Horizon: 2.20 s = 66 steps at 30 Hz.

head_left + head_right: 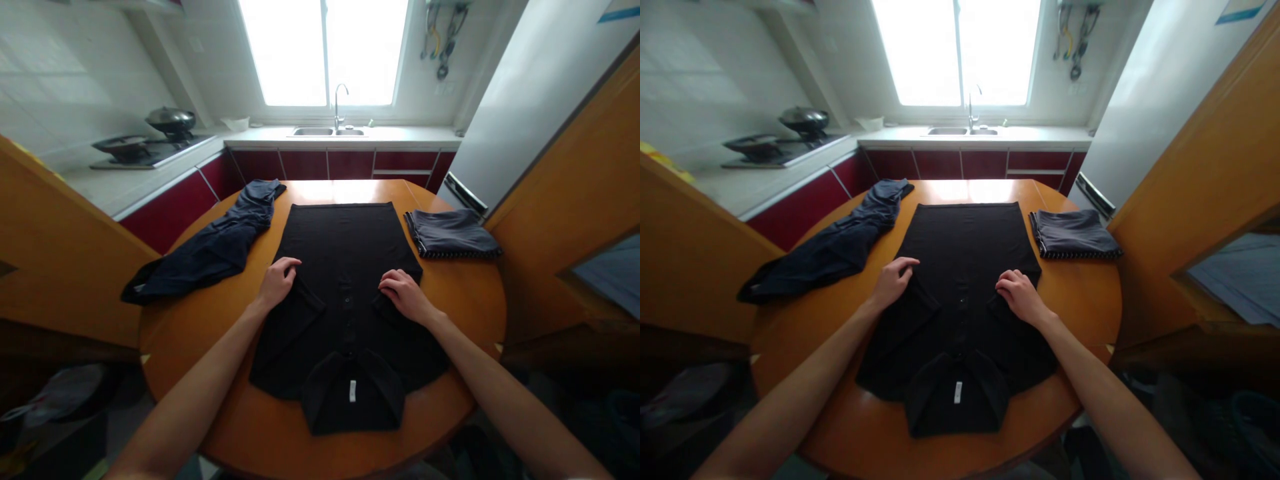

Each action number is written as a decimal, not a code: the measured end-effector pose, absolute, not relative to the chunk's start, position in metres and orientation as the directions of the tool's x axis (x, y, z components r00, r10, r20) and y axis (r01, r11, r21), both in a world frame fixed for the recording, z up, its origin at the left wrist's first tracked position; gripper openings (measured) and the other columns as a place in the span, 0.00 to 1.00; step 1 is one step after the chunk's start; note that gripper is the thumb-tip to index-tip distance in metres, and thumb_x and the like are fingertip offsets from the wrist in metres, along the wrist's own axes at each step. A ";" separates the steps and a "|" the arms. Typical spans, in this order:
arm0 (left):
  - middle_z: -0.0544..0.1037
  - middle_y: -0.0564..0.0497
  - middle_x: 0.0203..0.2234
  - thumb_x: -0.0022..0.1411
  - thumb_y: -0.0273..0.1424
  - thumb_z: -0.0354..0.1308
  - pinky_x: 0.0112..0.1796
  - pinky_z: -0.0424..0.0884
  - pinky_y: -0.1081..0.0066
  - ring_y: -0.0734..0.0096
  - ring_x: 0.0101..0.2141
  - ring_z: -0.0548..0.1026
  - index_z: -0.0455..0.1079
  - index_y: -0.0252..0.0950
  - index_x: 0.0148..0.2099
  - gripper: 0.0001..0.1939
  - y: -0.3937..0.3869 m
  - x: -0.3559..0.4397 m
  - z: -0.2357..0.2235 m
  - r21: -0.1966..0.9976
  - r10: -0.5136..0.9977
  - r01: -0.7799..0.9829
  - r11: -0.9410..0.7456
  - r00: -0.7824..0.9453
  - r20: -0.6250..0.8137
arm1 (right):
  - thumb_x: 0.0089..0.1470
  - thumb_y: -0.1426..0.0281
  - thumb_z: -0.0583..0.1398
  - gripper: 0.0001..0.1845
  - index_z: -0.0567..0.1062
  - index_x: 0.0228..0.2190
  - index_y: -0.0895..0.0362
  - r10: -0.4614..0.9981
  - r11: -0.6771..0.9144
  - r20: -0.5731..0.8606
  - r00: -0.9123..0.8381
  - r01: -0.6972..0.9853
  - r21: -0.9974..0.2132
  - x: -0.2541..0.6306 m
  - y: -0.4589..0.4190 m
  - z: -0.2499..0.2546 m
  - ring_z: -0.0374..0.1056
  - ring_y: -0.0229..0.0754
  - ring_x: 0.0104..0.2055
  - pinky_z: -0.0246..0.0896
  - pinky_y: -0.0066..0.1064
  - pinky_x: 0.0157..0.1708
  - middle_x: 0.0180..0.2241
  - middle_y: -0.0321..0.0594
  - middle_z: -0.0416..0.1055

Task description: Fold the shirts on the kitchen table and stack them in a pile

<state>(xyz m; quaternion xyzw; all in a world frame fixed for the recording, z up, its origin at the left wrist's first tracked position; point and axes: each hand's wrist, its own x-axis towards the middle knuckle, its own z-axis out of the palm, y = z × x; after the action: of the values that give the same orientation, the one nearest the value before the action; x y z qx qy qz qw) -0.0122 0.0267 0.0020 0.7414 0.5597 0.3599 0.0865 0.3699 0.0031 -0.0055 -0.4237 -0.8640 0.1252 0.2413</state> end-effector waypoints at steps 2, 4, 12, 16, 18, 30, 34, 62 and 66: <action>0.80 0.47 0.44 0.65 0.29 0.50 0.52 0.71 0.60 0.60 0.47 0.77 0.76 0.38 0.45 0.13 0.027 -0.012 0.002 0.533 0.892 0.765 -0.362 0.117 0.437 | 0.65 0.65 0.58 0.09 0.77 0.37 0.54 0.775 0.631 0.303 -0.554 0.663 -0.403 0.370 0.003 -0.005 0.64 0.46 0.47 0.56 0.39 0.50 0.44 0.42 0.73; 0.80 0.47 0.44 0.65 0.29 0.50 0.52 0.71 0.60 0.60 0.46 0.77 0.76 0.38 0.44 0.13 0.027 -0.012 0.001 0.534 0.893 0.765 -0.361 0.118 0.435 | 0.64 0.64 0.59 0.08 0.77 0.37 0.54 0.763 0.646 0.301 -0.572 0.659 -0.387 0.369 0.002 -0.003 0.63 0.46 0.48 0.54 0.40 0.51 0.44 0.42 0.73; 0.80 0.47 0.43 0.65 0.28 0.49 0.51 0.72 0.61 0.61 0.45 0.77 0.76 0.37 0.44 0.14 0.026 -0.010 0.002 0.529 0.896 0.772 -0.353 0.117 0.428 | 0.65 0.68 0.57 0.06 0.75 0.39 0.51 0.755 0.655 0.274 -0.595 0.664 -0.362 0.367 0.000 -0.008 0.61 0.47 0.50 0.49 0.43 0.53 0.43 0.42 0.72; 0.80 0.47 0.43 0.65 0.29 0.49 0.50 0.72 0.62 0.61 0.44 0.77 0.76 0.37 0.44 0.14 0.026 -0.010 0.001 0.529 0.894 0.769 -0.359 0.119 0.432 | 0.64 0.71 0.57 0.04 0.72 0.37 0.53 0.752 0.657 0.262 -0.605 0.658 -0.368 0.366 0.000 -0.008 0.61 0.47 0.51 0.49 0.42 0.53 0.44 0.42 0.71; 0.80 0.47 0.43 0.65 0.29 0.49 0.50 0.72 0.62 0.61 0.44 0.77 0.76 0.37 0.44 0.14 0.026 -0.010 0.001 0.530 0.895 0.769 -0.358 0.121 0.429 | 0.63 0.72 0.56 0.03 0.71 0.36 0.53 0.748 0.660 0.252 -0.613 0.651 -0.375 0.366 -0.001 -0.006 0.61 0.47 0.50 0.49 0.42 0.52 0.43 0.42 0.72; 0.80 0.47 0.43 0.65 0.29 0.50 0.50 0.72 0.62 0.61 0.44 0.77 0.76 0.37 0.45 0.14 0.026 -0.010 -0.002 0.541 0.900 0.761 -0.358 0.126 0.418 | 0.64 0.72 0.55 0.06 0.71 0.34 0.53 0.705 0.703 0.301 -0.642 0.576 -0.418 0.365 -0.003 -0.002 0.63 0.44 0.47 0.50 0.40 0.53 0.38 0.39 0.73; 0.80 0.47 0.43 0.65 0.30 0.50 0.50 0.72 0.61 0.60 0.44 0.78 0.76 0.37 0.44 0.14 0.026 -0.009 -0.002 0.540 0.903 0.764 -0.353 0.128 0.410 | 0.64 0.67 0.57 0.08 0.74 0.44 0.52 0.711 0.702 0.316 -0.628 0.604 -0.379 0.361 -0.002 -0.005 0.64 0.47 0.51 0.52 0.42 0.55 0.45 0.43 0.73; 0.80 0.47 0.44 0.65 0.31 0.49 0.51 0.72 0.61 0.60 0.45 0.77 0.76 0.38 0.45 0.14 0.024 -0.009 -0.003 0.553 0.916 0.764 -0.333 0.124 0.381 | 0.63 0.43 0.39 0.50 0.53 0.66 0.75 0.994 0.041 0.105 -0.018 0.975 -0.216 0.382 0.015 -0.041 0.38 0.59 0.72 0.30 0.52 0.68 0.69 0.65 0.45; 0.80 0.47 0.43 0.65 0.30 0.49 0.51 0.72 0.61 0.60 0.45 0.77 0.76 0.38 0.45 0.14 0.024 -0.009 -0.002 0.547 0.914 0.766 -0.337 0.127 0.385 | 0.65 0.48 0.38 0.47 0.54 0.65 0.77 0.982 -0.073 0.142 0.125 0.945 -0.320 0.396 0.022 -0.039 0.39 0.61 0.72 0.34 0.53 0.67 0.68 0.67 0.48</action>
<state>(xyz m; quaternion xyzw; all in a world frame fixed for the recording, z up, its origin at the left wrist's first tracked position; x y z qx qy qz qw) -0.0088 0.0244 -0.0024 0.7428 0.5656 0.3416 0.1080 0.3963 0.0217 -0.0392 -0.7305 -0.6593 0.0554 0.1691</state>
